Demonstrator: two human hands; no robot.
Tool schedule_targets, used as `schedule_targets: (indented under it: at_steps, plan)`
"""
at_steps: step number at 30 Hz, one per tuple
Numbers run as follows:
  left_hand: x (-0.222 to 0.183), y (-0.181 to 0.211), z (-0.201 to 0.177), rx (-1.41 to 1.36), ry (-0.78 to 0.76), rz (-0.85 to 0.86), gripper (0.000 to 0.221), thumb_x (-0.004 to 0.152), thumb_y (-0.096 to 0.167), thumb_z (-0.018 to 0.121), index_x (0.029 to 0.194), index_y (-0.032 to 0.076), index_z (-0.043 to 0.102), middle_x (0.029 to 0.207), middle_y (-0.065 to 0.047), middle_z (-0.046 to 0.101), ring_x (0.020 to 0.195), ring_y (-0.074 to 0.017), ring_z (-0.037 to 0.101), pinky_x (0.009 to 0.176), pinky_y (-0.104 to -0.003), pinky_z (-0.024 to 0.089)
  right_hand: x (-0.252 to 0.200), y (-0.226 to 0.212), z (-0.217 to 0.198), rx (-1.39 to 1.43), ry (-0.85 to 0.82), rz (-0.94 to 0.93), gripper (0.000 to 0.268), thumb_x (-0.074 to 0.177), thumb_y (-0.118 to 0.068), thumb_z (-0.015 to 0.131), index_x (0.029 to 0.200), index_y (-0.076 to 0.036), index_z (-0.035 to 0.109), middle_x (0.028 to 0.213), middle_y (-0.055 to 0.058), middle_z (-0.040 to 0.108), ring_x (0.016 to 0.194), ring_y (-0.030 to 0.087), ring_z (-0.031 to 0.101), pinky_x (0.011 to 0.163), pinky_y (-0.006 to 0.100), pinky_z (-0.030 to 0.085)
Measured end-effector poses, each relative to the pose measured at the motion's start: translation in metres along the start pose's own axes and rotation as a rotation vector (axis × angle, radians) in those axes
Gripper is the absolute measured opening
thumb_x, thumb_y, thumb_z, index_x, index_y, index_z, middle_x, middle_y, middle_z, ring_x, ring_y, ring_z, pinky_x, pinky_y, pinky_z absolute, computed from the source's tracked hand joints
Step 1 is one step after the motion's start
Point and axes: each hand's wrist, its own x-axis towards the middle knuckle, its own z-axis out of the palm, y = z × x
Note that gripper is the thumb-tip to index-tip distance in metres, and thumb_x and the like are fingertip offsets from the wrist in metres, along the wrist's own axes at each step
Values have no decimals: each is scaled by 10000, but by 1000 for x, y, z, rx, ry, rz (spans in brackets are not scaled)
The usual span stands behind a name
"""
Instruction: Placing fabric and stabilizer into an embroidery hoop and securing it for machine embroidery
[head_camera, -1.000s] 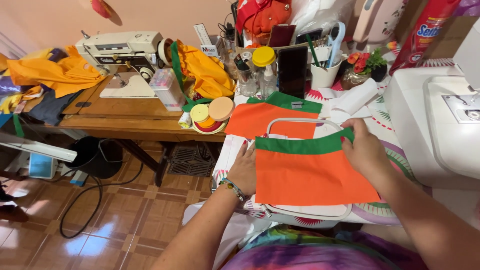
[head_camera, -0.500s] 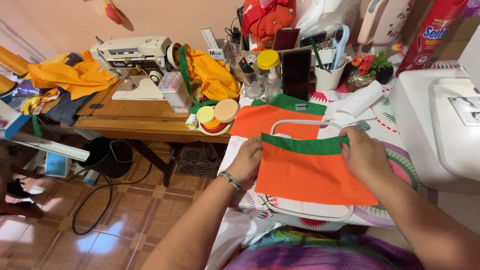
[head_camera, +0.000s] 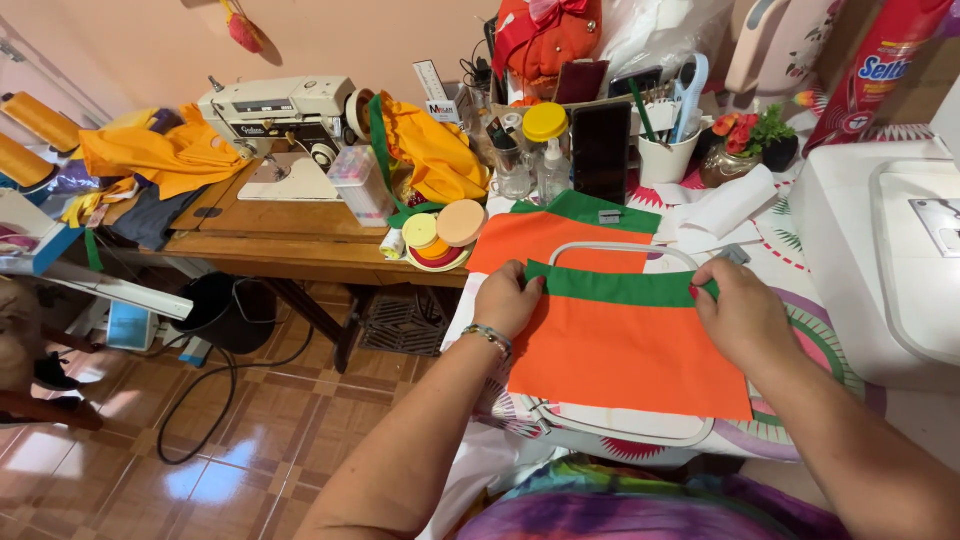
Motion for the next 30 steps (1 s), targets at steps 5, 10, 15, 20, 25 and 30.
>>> schedule_targets:
  at_steps: [5,10,15,20,25,30]
  plan:
    - [-3,14,1,118,40,-9,298,1008,368,550,881,117,454,755,-136,651,705,-395,618,583,-511,417,3,6,4,21,26,-16,188,985,-141,563,1165,-146,617,1248,97,653,1083,327,654,845,493,517]
    - [0,35,-2,219,16,-94,263,1053,391,473,1005,133,468,800,-116,694,715,-384,660,571,-510,458,4,-5,-5,-67,-13,2,263,1004,-122,458,1230,-161,587,1271,87,609,1042,350,645,758,536,512]
    - [7,36,7,298,2,-117,250,1057,398,472,1081,149,470,843,-124,707,757,-385,674,582,-525,474,9,-14,-14,-158,-71,55,361,1004,-111,373,1303,-184,562,1320,82,566,1037,392,667,778,574,524]
    - [10,29,13,338,66,-59,264,1069,384,443,1051,121,452,767,-116,682,653,-372,649,510,-513,441,7,-23,-18,-168,-83,63,484,927,-40,345,1346,-174,545,1339,119,539,1079,430,646,834,593,513]
    - [19,31,17,344,52,-113,268,1080,391,417,1065,126,451,802,-110,706,693,-367,679,552,-503,460,16,-25,-20,-205,-131,98,523,898,-20,334,1364,-178,512,1301,155,544,1054,449,654,842,565,514]
    - [27,31,24,394,60,-133,281,1083,410,425,1073,133,466,808,-94,725,710,-349,704,567,-478,467,17,-30,-22,-239,-137,83,544,896,-9,333,1393,-158,496,1275,188,555,1059,453,650,866,554,523]
